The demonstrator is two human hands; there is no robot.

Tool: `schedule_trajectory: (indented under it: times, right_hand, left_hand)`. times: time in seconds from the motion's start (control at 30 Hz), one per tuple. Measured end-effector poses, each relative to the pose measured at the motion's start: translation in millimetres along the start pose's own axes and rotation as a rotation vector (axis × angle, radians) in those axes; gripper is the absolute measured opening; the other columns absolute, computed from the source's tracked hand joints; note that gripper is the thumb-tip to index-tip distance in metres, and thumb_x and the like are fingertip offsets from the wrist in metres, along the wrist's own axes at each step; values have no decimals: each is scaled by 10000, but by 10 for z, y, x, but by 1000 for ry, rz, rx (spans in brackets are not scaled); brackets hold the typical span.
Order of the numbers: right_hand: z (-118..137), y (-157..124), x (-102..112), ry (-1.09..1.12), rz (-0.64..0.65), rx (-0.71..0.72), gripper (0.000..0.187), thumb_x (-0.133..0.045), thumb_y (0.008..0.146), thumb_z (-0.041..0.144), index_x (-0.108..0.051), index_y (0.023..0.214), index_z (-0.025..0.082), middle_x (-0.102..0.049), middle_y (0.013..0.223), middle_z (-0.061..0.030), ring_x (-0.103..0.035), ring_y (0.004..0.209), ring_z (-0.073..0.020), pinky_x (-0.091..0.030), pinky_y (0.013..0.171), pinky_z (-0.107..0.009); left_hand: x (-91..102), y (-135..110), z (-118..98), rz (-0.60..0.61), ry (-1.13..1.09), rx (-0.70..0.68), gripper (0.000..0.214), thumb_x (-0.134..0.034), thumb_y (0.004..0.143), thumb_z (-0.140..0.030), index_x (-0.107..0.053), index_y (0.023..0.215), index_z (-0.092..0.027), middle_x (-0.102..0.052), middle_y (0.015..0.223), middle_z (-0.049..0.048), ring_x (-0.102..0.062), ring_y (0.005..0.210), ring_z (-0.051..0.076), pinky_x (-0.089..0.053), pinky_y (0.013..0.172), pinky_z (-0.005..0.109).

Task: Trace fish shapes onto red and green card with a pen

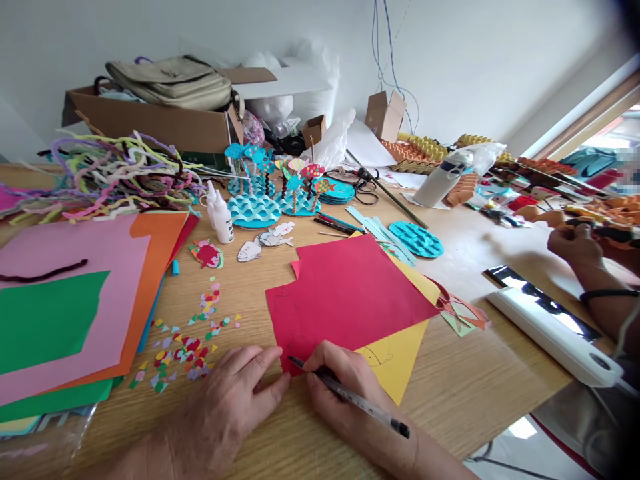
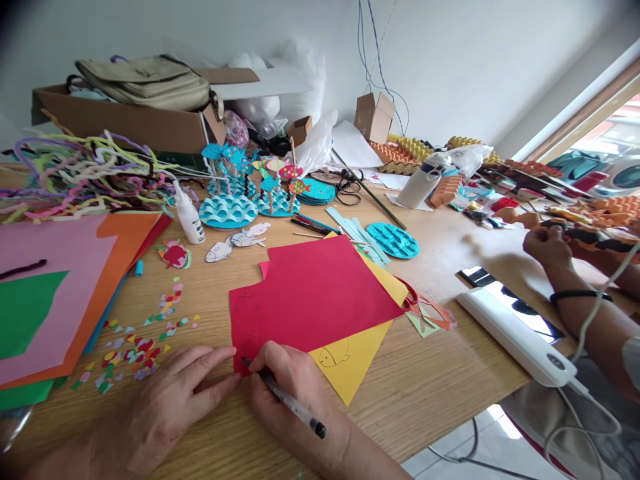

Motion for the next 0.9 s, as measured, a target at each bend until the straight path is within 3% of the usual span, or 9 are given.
schedule_trajectory:
  times: [0.17, 0.47, 0.9]
  right_hand:
    - [8, -9, 0, 10, -2, -1, 165, -443, 711, 45, -474, 735, 205, -491, 571, 65, -410, 471, -67, -300, 466, -157]
    - [8, 14, -8, -1, -21, 5, 158, -438, 709, 49, -477, 725, 201, -482, 563, 63, -403, 467, -69, -296, 466, -164]
    - [-43, -49, 4, 103, -18, 2, 200, -470, 749, 22, -489, 782, 218, -507, 615, 83, -424, 504, -58, -318, 488, -145]
  left_hand:
    - [40, 15, 5, 24, 6, -5, 335, -333, 961, -84, -617, 1065, -227, -594, 1046, 59, -539, 890, 175, -478, 773, 308]
    - [45, 37, -2, -7, 3, -10, 405, -236, 996, -116, -626, 1030, -220, -594, 1041, 60, -541, 874, 177, -498, 742, 321]
    - [110, 98, 7, 29, 18, -42, 401, -238, 982, -93, -617, 1042, -209, -603, 1018, 61, -540, 871, 181, -507, 740, 307]
Point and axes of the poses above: each hand's wrist, its own y-axis towards the middle knuckle, its own x-axis out of the back of the hand, z = x × y, the point moved 3 cm from there along y, towards the middle knuckle
